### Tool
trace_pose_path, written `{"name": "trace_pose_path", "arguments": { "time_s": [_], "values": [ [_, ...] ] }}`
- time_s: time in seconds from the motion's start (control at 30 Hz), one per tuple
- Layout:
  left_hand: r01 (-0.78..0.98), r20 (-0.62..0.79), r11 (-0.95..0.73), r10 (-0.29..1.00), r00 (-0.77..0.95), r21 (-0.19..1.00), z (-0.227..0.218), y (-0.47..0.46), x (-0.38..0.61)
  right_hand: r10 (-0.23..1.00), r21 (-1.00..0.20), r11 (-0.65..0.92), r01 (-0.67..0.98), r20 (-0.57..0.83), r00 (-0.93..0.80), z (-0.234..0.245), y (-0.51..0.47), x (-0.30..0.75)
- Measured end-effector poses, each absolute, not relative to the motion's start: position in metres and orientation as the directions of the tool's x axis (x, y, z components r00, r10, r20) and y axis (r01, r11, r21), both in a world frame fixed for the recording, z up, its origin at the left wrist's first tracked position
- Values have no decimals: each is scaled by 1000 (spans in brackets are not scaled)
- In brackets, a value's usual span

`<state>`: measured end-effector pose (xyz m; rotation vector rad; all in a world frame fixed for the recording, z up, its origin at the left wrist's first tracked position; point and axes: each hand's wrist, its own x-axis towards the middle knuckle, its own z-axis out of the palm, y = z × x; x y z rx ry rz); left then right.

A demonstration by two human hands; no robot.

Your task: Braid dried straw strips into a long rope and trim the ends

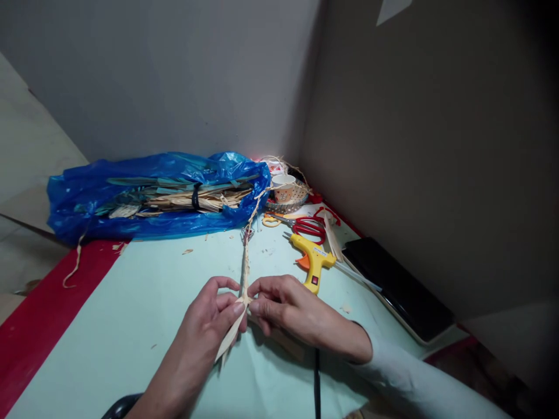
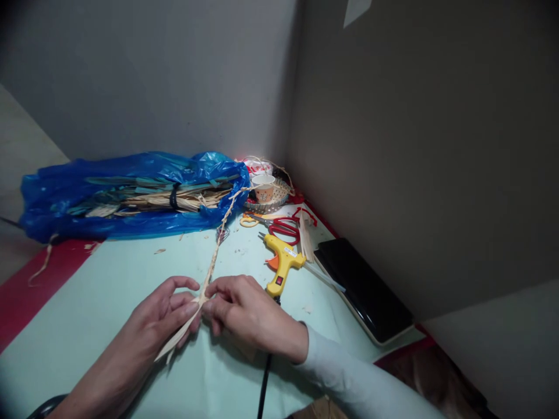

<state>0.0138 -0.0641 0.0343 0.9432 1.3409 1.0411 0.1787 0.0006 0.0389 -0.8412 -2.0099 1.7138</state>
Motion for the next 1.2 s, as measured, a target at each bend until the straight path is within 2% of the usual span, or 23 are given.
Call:
{"name": "trace_pose_path", "arguments": {
  "time_s": [0.07,0.13,0.27,0.37,0.5,0.63,0.7,0.77,0.87,0.93,1.0,1.07,1.13,1.2],
  "values": [
    [-17,-304,304,950,-63,953,37,-65,15,667,-963,92,252,-129,-734,44,0,180],
    [7,-296,298,951,-91,955,39,-66,17,673,-970,36,241,-155,-723,47,-1,179],
    [-49,-266,262,960,-93,964,42,-67,22,647,-973,-210,99,-214,-732,44,-1,172],
    [-35,-264,262,960,-91,964,42,-68,23,630,-942,-336,18,-239,-739,40,0,169],
    [137,-234,249,965,-115,959,42,-69,21,640,-913,-408,-27,-265,-721,38,1,167],
    [467,-132,172,984,-118,867,44,-70,13,694,-950,-313,9,-236,-680,38,0,165],
    [600,-20,117,986,-165,791,44,-72,12,725,-966,-256,42,-221,-652,37,-1,164],
    [718,158,15,972,-173,696,42,-76,14,757,-979,-196,62,-192,-624,34,-2,163],
    [845,518,-314,854,51,434,34,-81,22,781,-986,-163,45,-157,-604,32,-4,163],
    [855,658,-480,711,248,197,29,-82,25,783,-980,-197,4,-160,-601,33,-4,164],
    [843,693,-537,605,393,-9,24,-82,27,771,-964,-266,-27,-196,-606,35,-3,166],
    [829,683,-535,546,485,-161,21,-82,26,751,-943,-330,-52,-229,-620,39,-3,167],
    [818,653,-514,532,539,-257,19,-82,23,737,-932,-357,-68,-237,-633,41,-2,168],
    [811,616,-513,552,562,-280,17,-83,21,737,-932,-355,-73,-231,-636,41,-1,168]
  ]
}}
